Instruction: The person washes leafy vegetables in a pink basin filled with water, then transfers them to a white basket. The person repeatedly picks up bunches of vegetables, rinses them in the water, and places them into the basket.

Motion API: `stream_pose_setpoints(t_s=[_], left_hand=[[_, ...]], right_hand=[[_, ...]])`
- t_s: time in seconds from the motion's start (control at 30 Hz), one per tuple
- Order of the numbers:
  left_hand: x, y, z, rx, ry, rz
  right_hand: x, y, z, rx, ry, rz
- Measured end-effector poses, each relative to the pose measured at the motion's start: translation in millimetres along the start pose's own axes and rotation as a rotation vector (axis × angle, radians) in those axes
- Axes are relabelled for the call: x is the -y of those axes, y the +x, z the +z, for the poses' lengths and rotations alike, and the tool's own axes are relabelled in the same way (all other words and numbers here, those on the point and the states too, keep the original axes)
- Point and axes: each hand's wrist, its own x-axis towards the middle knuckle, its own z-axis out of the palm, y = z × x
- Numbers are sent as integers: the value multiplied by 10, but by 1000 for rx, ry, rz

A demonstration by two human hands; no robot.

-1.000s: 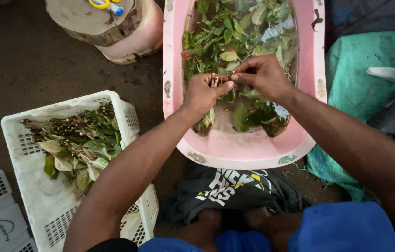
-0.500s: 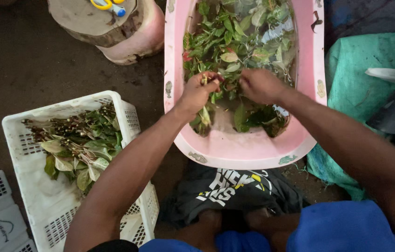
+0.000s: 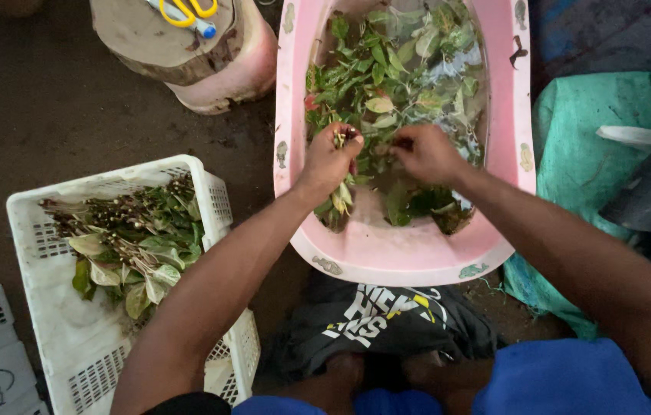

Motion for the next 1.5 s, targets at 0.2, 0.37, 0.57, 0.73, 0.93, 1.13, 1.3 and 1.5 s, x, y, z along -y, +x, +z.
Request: stream_pose_setpoints(t_s=[0.2,0.37,0.57,0.73,0.93,1.13,1.3,1.5], left_hand=[[-36,32,30,-24,13,-22],[-78,-45,79,-77,258,17],[-299,-176,86,110,165,104],[-467,-256,236,49,324,202],[-559,-273,274,-72,395,252],[-580,-278,284,-50,382,166],[-620,-301,310,-40,375,159],[-627,-287,284,13,348,185]], right_hand=[[-26,-11,120,37,-443,-59],[-40,-24,207,-83,-167,-156],[96,-64,-138,130,570,153],[190,-68,-177,25,611,53],[203,-51,-234,44,716,-36],[354,-67,-242,-54,619,-5],[493,-110,-276,-94,486,84],[506,-159,-349,-85,373,-29]])
